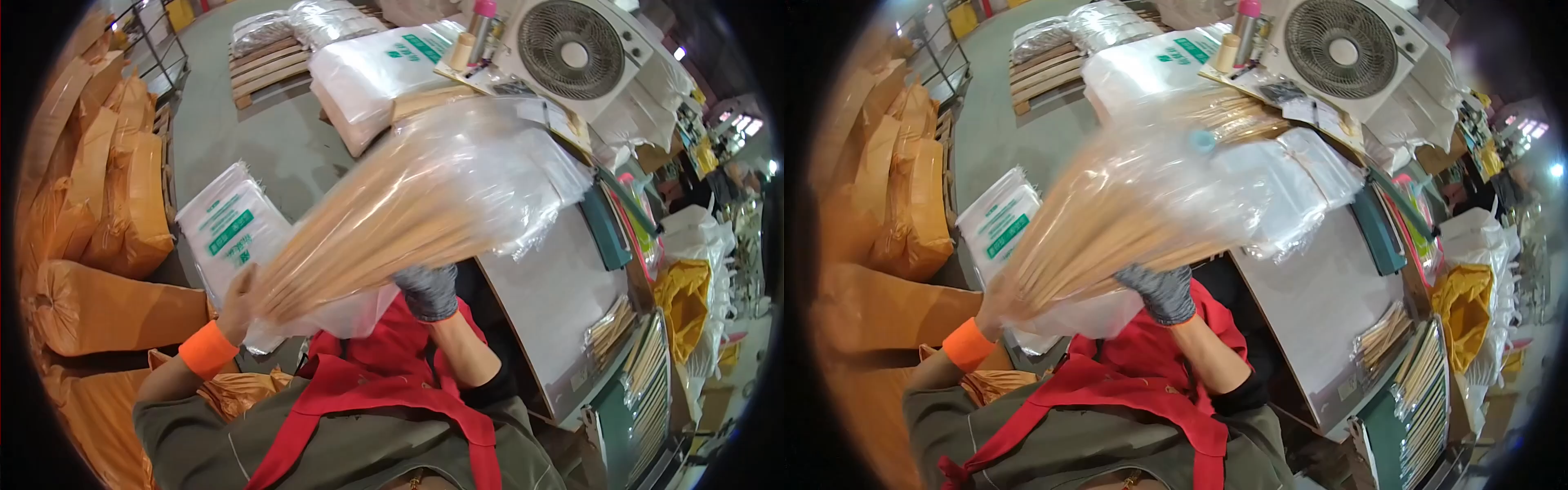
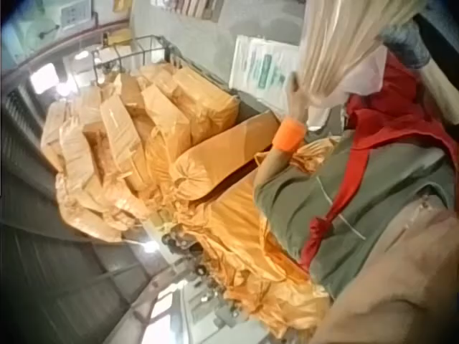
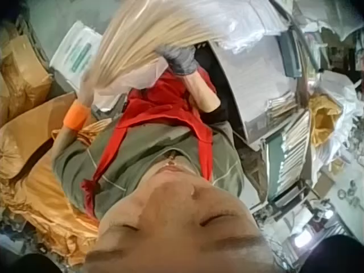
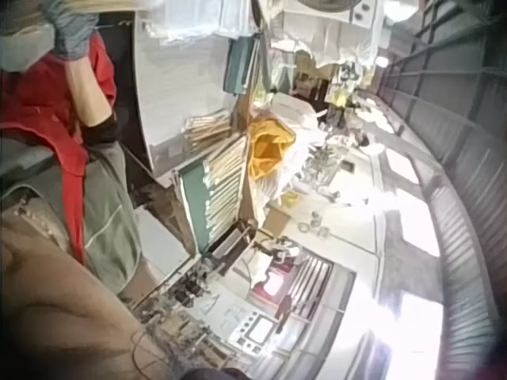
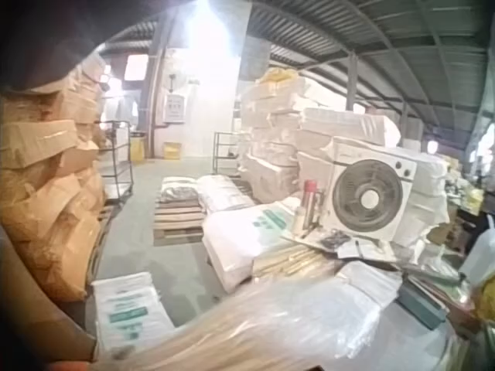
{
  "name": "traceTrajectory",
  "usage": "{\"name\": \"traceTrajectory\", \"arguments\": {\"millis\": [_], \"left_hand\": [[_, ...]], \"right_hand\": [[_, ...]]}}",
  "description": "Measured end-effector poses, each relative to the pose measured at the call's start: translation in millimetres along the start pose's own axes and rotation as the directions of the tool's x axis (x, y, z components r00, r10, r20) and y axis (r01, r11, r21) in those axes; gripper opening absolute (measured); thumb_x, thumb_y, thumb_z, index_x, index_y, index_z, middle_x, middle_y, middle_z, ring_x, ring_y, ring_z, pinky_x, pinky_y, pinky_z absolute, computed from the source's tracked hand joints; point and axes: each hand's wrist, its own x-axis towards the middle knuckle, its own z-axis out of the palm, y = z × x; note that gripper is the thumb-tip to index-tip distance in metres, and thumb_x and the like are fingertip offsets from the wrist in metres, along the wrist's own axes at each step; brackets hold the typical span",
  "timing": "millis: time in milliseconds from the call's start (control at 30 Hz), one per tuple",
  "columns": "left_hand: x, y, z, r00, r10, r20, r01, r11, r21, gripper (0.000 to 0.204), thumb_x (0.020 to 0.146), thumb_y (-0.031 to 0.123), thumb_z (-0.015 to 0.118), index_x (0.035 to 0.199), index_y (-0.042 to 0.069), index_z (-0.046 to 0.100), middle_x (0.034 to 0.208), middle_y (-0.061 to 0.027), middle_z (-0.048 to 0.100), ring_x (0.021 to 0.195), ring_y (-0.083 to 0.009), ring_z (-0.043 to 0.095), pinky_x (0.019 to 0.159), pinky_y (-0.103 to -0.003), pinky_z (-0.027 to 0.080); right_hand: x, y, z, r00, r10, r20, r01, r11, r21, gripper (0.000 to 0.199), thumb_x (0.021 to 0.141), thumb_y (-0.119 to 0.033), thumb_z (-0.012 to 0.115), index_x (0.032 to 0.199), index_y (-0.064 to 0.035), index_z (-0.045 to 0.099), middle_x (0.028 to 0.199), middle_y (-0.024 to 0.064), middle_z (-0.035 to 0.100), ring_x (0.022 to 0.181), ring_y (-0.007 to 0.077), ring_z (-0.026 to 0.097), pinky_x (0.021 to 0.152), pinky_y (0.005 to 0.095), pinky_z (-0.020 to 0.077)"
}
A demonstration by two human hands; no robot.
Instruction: Bundling wooden skewers into plastic bags and sealing them at a production workbench.
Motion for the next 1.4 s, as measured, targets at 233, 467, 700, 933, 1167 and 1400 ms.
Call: {"name": "traceTrajectory", "arguments": {"millis": [233, 467, 700, 933, 1167, 1400], "left_hand": [[-28.5, -14.6, 3.2, 0.643, -0.708, 0.290, 0.637, 0.285, -0.717, 0.012, 0.085, 0.010, 0.057, 0.081, 0.007, 0.046, 0.065, 0.0038, 0.043, 0.061, -0.0029, 0.043, 0.053, -0.019, 0.039], [-91.9, -31.3, 24.8, 0.942, -0.289, -0.171, 0.243, 0.938, -0.247, 0.032, 0.075, 0.013, 0.064, 0.102, 0.003, 0.052, 0.104, -0.0116, 0.053, 0.093, -0.0233, 0.055, 0.082, -0.041, 0.049], [-33.1, -22.6, 81.0, 0.968, 0.053, 0.245, -0.022, 0.991, -0.130, 0.051, 0.068, 0.026, 0.069, 0.111, 0.003, 0.054, 0.119, -0.0113, 0.052, 0.111, -0.0300, 0.048, 0.099, -0.045, 0.036], [-53.9, 5.0, 27.5, 0.988, -0.150, 0.018, 0.151, 0.978, -0.143, 0.054, 0.064, 0.022, 0.072, 0.109, 0.001, 0.053, 0.117, -0.0167, 0.050, 0.106, -0.0320, 0.049, 0.090, -0.045, 0.041], [-65.6, 40.5, 20.7, 0.961, -0.145, 0.236, 0.204, 0.947, -0.250, 0.043, 0.070, 0.000, 0.060, 0.112, 0.004, 0.049, 0.101, -0.0106, 0.050, 0.093, -0.0275, 0.051, 0.084, -0.035, 0.043], [-103.5, 50.4, 87.1, 0.243, -0.930, 0.276, 0.706, -0.025, -0.708, 0.033, 0.079, 0.012, 0.060, 0.108, 0.002, 0.048, 0.102, -0.0107, 0.049, 0.093, -0.0215, 0.051, 0.078, -0.030, 0.044]], "right_hand": [[-52.2, -35.0, 207.4, 0.409, -0.166, 0.897, 0.411, 0.911, -0.019, 0.039, 0.081, -0.016, 0.042, 0.117, -0.0068, 0.053, 0.121, 0.0173, 0.051, 0.113, 0.0307, 0.048, 0.098, 0.0418, 0.0365], [13.6, -11.5, 51.0, 0.697, 0.038, 0.716, -0.536, 0.691, 0.485, 0.025, 0.082, -0.011, 0.056, 0.102, 0.0023, 0.059, 0.096, 0.0186, 0.062, 0.093, 0.0297, 0.060, 0.080, 0.0400, 0.0492], [-3.8, 131.2, 66.5, 0.171, 0.731, 0.661, -0.955, -0.042, 0.294, 0.036, 0.084, -0.018, 0.062, 0.117, -0.0056, 0.052, 0.106, 0.0107, 0.059, 0.089, 0.0145, 0.059, 0.059, 0.0236, 0.0470], [-73.5, 159.8, 82.5, 0.623, 0.601, 0.501, -0.721, 0.689, 0.071, 0.036, 0.092, -0.020, 0.041, 0.123, -0.0038, 0.047, 0.123, 0.0094, 0.052, 0.110, 0.0247, 0.051, 0.093, 0.0402, 0.0416], [-12.8, 108.2, 59.0, 0.680, 0.483, 0.552, -0.683, 0.144, 0.716, 0.036, 0.087, -0.035, 0.055, 0.112, -0.0094, 0.057, 0.094, 0.0076, 0.064, 0.078, 0.0212, 0.062, 0.069, 0.0360, 0.0506], [-12.5, 147.7, 88.2, 0.530, 0.765, 0.365, -0.848, 0.469, 0.248, 0.017, 0.084, -0.017, 0.058, 0.089, -0.0018, 0.061, 0.080, 0.0099, 0.064, 0.072, 0.0189, 0.058, 0.067, 0.0329, 0.0461]]}}
